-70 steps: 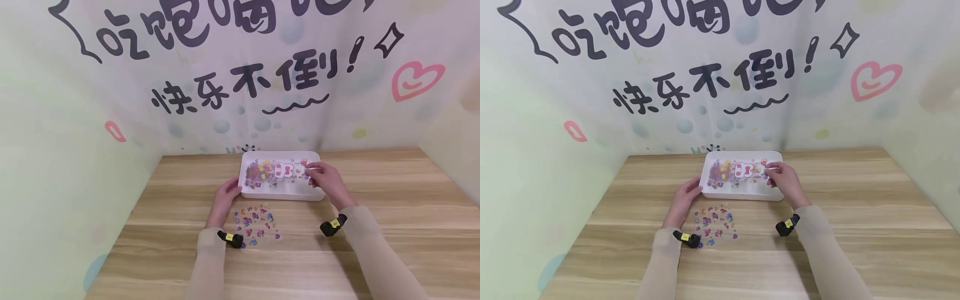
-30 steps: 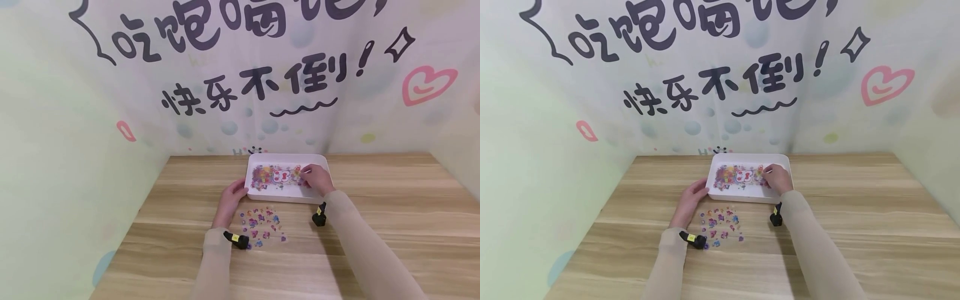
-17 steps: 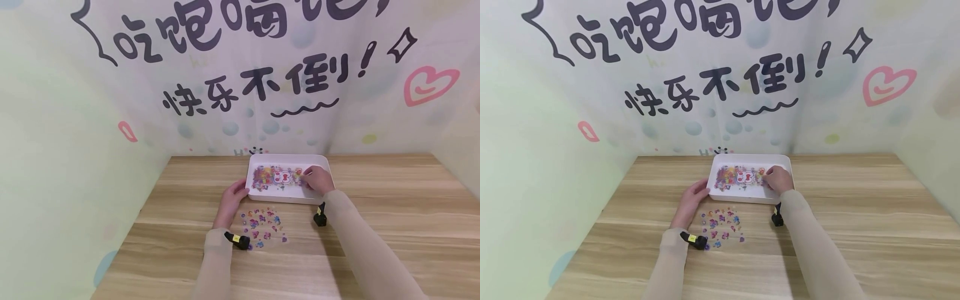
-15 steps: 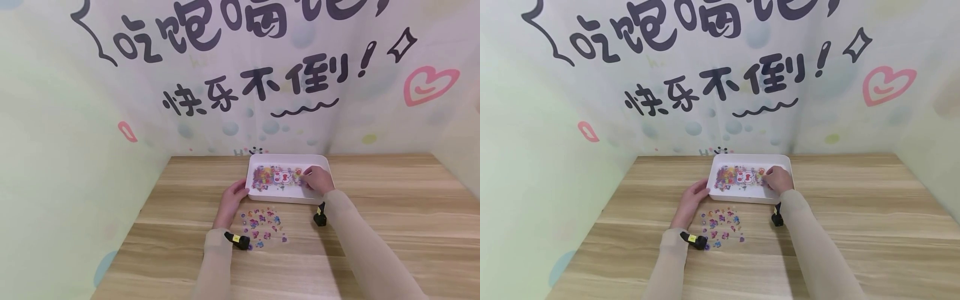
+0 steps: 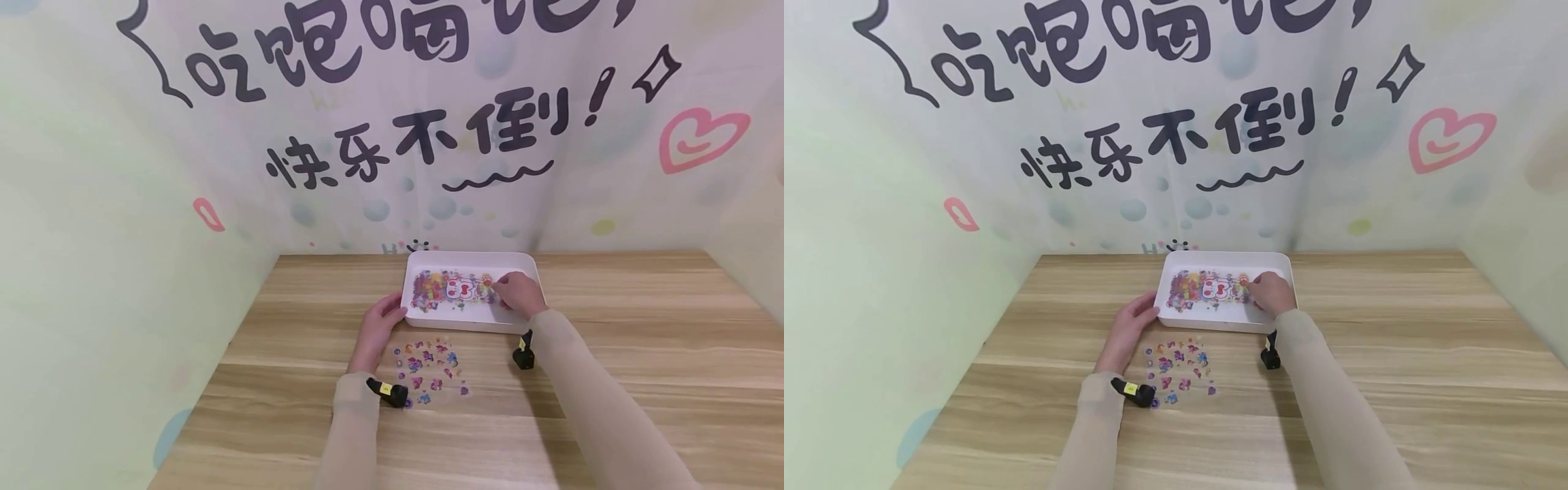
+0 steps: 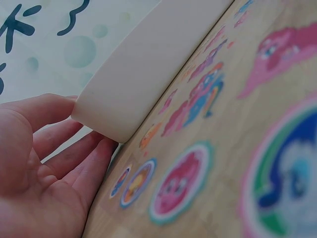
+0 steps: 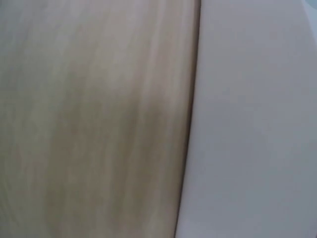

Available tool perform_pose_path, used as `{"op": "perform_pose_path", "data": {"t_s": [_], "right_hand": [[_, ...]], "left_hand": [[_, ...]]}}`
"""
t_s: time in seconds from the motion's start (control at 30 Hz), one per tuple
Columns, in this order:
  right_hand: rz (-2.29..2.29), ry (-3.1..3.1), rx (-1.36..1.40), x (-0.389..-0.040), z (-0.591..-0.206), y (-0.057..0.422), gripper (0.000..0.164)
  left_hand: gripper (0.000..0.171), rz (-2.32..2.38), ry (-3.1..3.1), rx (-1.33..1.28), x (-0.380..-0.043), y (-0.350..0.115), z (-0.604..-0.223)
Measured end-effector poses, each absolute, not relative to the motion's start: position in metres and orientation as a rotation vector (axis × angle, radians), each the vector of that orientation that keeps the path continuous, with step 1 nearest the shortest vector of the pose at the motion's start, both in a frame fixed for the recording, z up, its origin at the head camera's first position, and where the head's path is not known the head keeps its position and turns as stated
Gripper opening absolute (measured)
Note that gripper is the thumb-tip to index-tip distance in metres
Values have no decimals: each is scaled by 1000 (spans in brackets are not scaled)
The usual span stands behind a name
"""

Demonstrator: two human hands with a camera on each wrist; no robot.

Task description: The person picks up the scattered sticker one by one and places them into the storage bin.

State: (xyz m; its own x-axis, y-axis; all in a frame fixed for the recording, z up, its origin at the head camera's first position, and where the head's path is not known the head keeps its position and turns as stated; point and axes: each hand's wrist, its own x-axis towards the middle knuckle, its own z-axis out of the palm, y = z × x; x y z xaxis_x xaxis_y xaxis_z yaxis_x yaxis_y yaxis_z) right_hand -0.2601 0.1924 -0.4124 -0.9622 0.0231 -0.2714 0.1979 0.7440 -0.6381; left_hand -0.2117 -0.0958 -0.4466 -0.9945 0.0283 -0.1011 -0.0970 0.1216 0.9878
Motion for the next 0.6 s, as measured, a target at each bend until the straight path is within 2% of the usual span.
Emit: {"op": "perform_pose_path", "data": {"t_s": [0.3, 0.6], "right_hand": [[-1064, 2705, 159, -259, -413, 196, 39], [-1161, 2762, 84, -245, -396, 191, 42]], "left_hand": [[39, 2019, 2276, -65, -212, -95, -447], [39, 2037, 2258, -36, -211, -96, -445]]}}
